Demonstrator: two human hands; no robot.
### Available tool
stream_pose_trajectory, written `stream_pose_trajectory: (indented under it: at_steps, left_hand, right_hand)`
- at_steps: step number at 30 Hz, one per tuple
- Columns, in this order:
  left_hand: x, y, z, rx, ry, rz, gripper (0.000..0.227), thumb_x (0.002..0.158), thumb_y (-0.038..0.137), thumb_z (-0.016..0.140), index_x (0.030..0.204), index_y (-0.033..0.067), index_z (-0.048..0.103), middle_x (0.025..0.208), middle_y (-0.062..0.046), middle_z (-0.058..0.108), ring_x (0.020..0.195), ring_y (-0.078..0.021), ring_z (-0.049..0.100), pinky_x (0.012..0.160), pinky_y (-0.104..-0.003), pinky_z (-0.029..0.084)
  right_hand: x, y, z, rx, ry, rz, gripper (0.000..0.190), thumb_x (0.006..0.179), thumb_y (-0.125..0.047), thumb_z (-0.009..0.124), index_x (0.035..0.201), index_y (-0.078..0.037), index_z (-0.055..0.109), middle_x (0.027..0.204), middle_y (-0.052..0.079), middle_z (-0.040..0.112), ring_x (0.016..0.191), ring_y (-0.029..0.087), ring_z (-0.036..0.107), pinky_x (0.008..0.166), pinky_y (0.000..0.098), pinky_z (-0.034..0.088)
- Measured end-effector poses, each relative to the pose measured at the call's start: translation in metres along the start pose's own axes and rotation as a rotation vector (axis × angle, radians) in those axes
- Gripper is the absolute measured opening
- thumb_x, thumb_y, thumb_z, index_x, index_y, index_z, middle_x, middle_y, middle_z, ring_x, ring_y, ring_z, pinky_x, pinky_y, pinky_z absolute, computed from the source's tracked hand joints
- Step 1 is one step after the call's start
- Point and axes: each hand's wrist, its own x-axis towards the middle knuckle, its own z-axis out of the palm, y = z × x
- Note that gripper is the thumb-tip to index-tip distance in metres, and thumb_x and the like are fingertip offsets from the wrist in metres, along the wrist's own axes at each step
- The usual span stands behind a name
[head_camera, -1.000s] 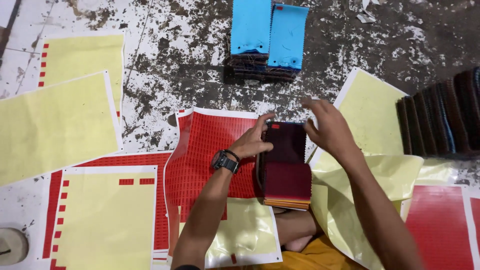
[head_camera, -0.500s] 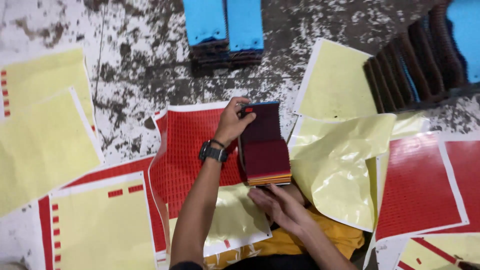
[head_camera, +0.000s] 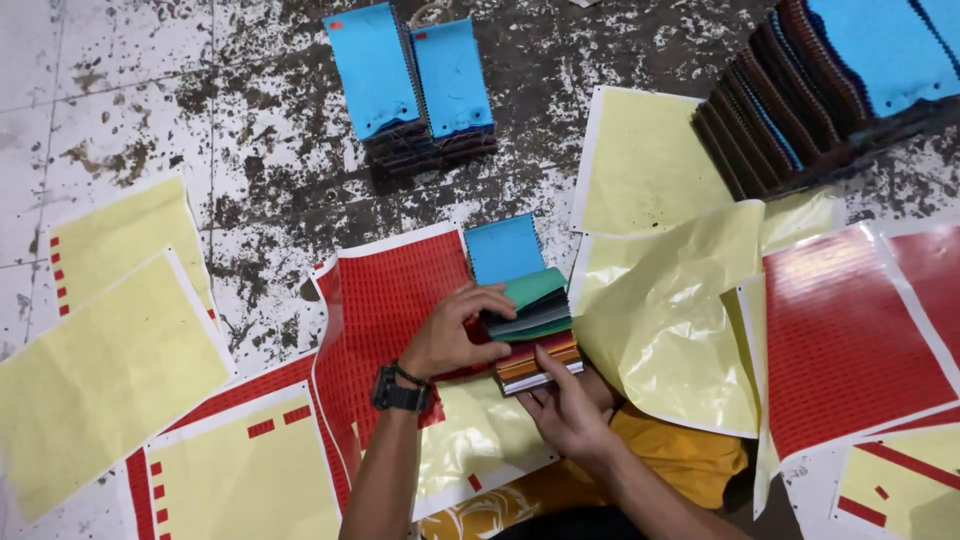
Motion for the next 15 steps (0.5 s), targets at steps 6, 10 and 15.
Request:
stream_pose_trajectory:
  at_steps: [6,10,15]
  left_hand:
    - [0.004,0.020,-0.001,0.009,0.050,-0.077,0.062,0.094,0.055,0.056,0.139,0.0119,0.055,0.143,-0.012,0.058,0.128,-0.0318,0.059,0.105,-0.056,0.049]
    - [0.012,0.002,0.009,0.166,-0.010,-0.132,0.069,0.094,0.060,0.049,0.146,0.0136,0.051,0.142,-0.012,0.060,0.121,-0.0281,0.052,0.095,-0.050,0.048]
    - [0.024,0.001,0.004,0.190,-0.066,-0.091,0.051,0.097,0.054,0.047,0.125,0.0178,0.069,0.151,-0.009,0.053,0.146,-0.0335,0.037,0.107,-0.070,0.030]
  right_hand:
    - [-0.030,0.003,0.013,-0.018,0.082,-0.075,0.036,0.092,-0.017,0.067,0.126,-0.008,0.061,0.119,0.013,0.071,0.109,0.025,0.067,0.100,0.0333,0.051]
    - [-0.016,0.005,0.003,0.036,-0.007,-0.034,0.035,0.090,-0.014,0.065,0.123,-0.005,0.058,0.121,0.016,0.070,0.115,0.026,0.066,0.112,0.0346,0.049]
    - [-0.020,-0.004,0.025,0.037,-0.103,-0.268,0.055,0.087,-0.006,0.061,0.142,-0.007,0.053,0.134,0.015,0.064,0.118,0.028,0.061,0.106,0.0418,0.048]
